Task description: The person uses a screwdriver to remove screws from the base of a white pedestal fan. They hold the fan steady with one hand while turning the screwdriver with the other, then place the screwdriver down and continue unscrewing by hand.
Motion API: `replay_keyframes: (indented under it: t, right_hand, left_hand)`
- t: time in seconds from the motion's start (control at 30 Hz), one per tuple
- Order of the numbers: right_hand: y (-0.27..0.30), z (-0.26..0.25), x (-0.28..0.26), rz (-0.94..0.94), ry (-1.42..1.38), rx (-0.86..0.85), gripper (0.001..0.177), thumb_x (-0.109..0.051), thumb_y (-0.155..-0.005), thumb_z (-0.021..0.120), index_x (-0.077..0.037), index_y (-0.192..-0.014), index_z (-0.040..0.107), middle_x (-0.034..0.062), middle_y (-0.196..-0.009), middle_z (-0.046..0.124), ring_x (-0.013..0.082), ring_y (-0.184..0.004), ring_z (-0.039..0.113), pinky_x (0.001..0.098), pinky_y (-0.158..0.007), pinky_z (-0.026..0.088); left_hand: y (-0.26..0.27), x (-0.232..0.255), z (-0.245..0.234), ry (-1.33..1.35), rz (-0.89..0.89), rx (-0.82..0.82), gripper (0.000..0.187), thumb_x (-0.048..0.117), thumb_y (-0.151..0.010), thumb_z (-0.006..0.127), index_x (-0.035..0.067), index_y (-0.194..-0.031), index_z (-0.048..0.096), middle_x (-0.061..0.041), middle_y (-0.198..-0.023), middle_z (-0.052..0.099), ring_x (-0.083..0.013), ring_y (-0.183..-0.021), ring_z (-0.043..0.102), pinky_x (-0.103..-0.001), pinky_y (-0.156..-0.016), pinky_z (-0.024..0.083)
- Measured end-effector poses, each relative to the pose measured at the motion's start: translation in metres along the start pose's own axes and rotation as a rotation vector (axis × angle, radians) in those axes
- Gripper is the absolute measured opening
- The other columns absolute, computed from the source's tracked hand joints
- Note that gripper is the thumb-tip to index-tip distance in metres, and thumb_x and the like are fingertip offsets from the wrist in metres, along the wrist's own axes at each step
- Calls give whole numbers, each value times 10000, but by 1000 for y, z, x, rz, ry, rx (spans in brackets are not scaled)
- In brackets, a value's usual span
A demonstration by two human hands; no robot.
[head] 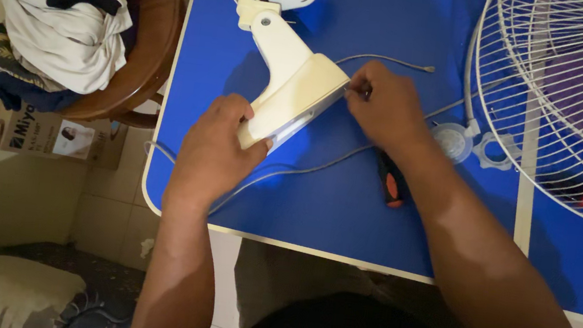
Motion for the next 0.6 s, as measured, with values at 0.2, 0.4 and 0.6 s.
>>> replay_keyframes:
  t: [0.2, 0.4, 0.6]
  right_hand:
    - [-2, 0, -1, 22, 0, -5, 190, -172, -898, 763, -43, -1011, 680, 145, -902, 745, 298, -829, 731, 394, -749, 561]
    - [-3, 2, -3, 39, 14, -21, 188, -174, -912, 743, -37, -1021, 673, 143, -920, 749, 301, -849, 729, 403, -762, 559]
    - [-2, 2, 0, 71, 15, -8, 186, -196, -934, 727, -42, -1032, 695, 150, -927, 752, 300, -860, 732, 402, -771, 560]
  left_hand:
    - [2, 3, 0, 18, 47, 40, 420, 177, -779, 844, 26, -1072, 584, -194, -1081, 631, -421, -991, 620, -468, -831, 500]
    - [3, 0, 2, -3, 15, 32, 432, 165, -779, 836, 30, -1097, 575, -197, -1097, 630, -425, -995, 616, -477, -822, 494]
    - [6, 3, 1, 7, 49, 25, 426, 153, -802, 826, 14, -1110, 568, -206, -1094, 629, -432, -1009, 609, -482, -837, 486]
Point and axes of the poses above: each hand's wrist, its own y-axis away from the middle knuckle, its own z-axis out of the palm, x = y × z, the point moved 9 cm from there along -y, towards the middle knuckle
